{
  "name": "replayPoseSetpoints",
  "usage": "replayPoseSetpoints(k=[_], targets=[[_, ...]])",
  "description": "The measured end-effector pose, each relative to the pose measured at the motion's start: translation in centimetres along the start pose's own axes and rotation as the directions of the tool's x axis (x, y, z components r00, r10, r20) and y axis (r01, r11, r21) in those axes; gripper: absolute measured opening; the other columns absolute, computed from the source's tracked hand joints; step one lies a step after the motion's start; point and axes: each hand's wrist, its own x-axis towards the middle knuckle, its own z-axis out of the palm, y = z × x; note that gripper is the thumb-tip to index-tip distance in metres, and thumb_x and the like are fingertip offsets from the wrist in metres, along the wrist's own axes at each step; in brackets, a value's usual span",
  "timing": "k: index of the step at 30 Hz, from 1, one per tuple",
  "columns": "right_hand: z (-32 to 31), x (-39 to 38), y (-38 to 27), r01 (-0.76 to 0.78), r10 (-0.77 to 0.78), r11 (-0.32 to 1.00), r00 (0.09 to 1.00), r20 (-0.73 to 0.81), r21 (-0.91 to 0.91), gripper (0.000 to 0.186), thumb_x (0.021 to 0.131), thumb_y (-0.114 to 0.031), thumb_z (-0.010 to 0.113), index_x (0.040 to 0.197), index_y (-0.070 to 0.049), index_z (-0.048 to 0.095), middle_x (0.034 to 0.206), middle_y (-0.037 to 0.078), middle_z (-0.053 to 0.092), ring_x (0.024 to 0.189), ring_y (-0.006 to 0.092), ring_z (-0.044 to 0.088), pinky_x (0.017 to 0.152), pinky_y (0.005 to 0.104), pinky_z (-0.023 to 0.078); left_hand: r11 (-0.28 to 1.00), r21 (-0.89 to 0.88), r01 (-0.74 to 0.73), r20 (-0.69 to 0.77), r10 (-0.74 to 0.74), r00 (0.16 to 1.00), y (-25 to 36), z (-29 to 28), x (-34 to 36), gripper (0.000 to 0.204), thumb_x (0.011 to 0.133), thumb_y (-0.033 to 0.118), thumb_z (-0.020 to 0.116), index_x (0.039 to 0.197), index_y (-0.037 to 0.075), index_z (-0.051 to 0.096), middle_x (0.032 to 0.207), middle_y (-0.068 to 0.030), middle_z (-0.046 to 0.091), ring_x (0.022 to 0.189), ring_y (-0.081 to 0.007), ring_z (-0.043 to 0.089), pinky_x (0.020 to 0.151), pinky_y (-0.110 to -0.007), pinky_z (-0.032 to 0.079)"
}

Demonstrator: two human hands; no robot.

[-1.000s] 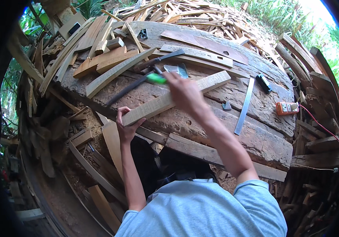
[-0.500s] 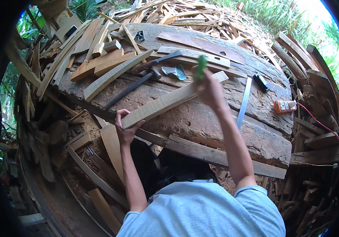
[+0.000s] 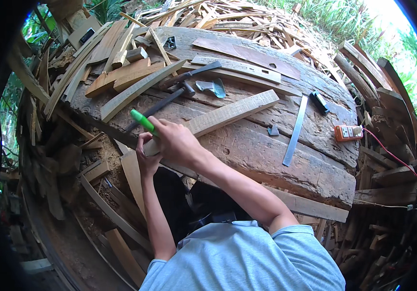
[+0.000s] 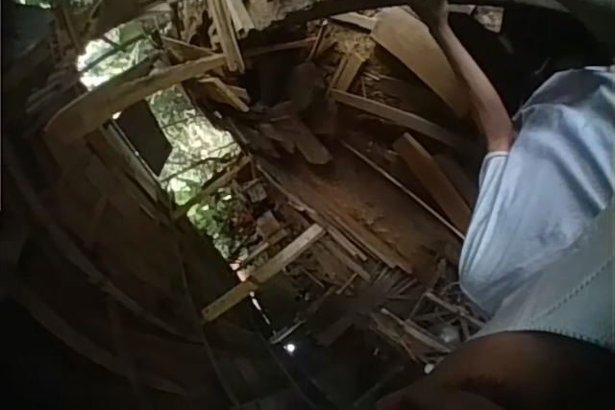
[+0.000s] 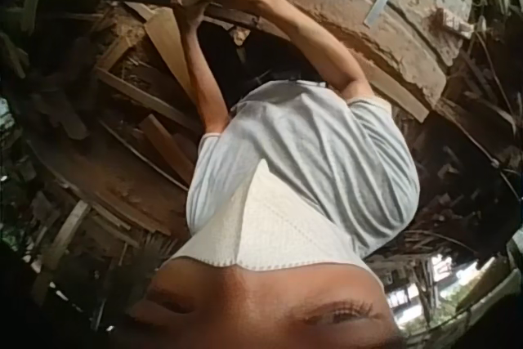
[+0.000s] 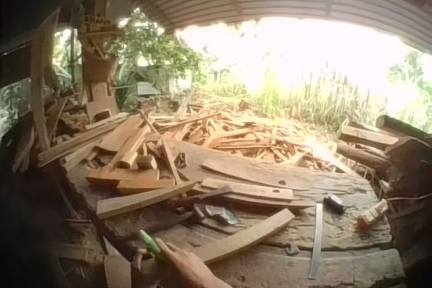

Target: Sanding, measuring, and hammering a piece of wood on a workshop bench.

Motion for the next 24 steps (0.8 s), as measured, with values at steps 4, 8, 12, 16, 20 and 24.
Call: replayPoseSetpoints(k=[4, 8, 12, 16, 20, 24], targets=[[-2.0, -1.4, 2.9, -0.107, 0.118, 0.96, 0.993, -0.028, 0.259, 0.035, 0.086, 0.002, 0.062, 0.12, -0.005, 0.058, 0.115, 0.018, 0.069, 0.101, 0.0336, 0.07, 0.088, 0.0429, 0.058, 0.997, -0.07, 0.024, 0.019, -0.023, 1.0, 0.5, -0.3, 0.0, 0.059, 0.064, 0.024, 0.099, 0.102, 0.007, 0.058, 0.093, -0.003, 0.063, 0.088, -0.0153, 0.061, 0.081, -0.034, 0.053], [-11.6, -5.0, 10.3, -0.5, 0.521, 0.854, 0.813, -0.259, 0.147, 0.047, 0.087, 0.003, 0.068, 0.131, -0.007, 0.058, 0.126, 0.012, 0.066, 0.113, 0.0237, 0.065, 0.094, 0.0359, 0.059, 0.999, -0.04, 0.024, 0.014, -0.023, 1.0, 0.6, -0.2, -0.1, 0.057, 0.065, 0.02, 0.098, 0.102, 0.007, 0.056, 0.092, -0.0032, 0.063, 0.087, -0.0153, 0.062, 0.082, -0.033, 0.053], [-19.7, -8.2, 13.5, -0.559, 0.441, 0.829, 0.648, -0.621, 0.005, 0.034, 0.096, -0.015, 0.064, 0.129, -0.015, 0.063, 0.108, 0.012, 0.075, 0.094, 0.0292, 0.073, 0.087, 0.0402, 0.059, 0.998, 0.006, -0.065, -0.022, 0.066, 0.998, 0.1, 0.1, -0.1, 0.061, 0.063, 0.025, 0.1, 0.103, 0.007, 0.057, 0.092, -0.0041, 0.064, 0.085, -0.0174, 0.063, 0.082, -0.033, 0.053], [-17.8, -6.5, 11.9, -0.515, 0.231, 0.729, 0.805, -0.547, -0.45, 0.03, 0.097, -0.016, 0.059, 0.126, -0.016, 0.065, 0.11, 0.021, 0.072, 0.088, 0.0397, 0.073, 0.075, 0.0481, 0.058, 0.999, -0.008, -0.052, -0.017, 0.052, 0.999, -0.5, 0.1, 0.0, 0.062, 0.062, 0.025, 0.1, 0.104, 0.009, 0.056, 0.092, -0.0029, 0.061, 0.087, -0.0161, 0.06, 0.082, -0.033, 0.052], [-8.7, -2.7, 6.9, -0.265, 0.153, 0.812, 0.956, -0.249, -0.52, 0.032, 0.093, -0.008, 0.058, 0.124, -0.014, 0.064, 0.109, 0.02, 0.069, 0.075, 0.0381, 0.072, 0.06, 0.0462, 0.058, 0.988, 0.134, -0.075, -0.05, 0.082, 0.995, -0.8, -0.1, -0.2, 0.064, 0.062, 0.024, 0.1, 0.104, 0.009, 0.055, 0.092, -0.0016, 0.059, 0.087, -0.0135, 0.058, 0.081, -0.031, 0.052], [-0.8, -0.8, 0.5, 0.038, -0.038, 0.964, 0.999, 0.006, -0.265, 0.042, 0.085, -0.002, 0.062, 0.126, -0.014, 0.062, 0.116, 0.018, 0.067, 0.08, 0.0367, 0.072, 0.066, 0.0463, 0.059, 1.0, 0.017, -0.008, -0.02, 0.008, 1.0, -1.0, -0.2, -0.2, 0.065, 0.06, 0.022, 0.099, 0.107, 0.009, 0.056, 0.096, -0.0056, 0.063, 0.093, -0.0229, 0.061, 0.086, -0.038, 0.051]])
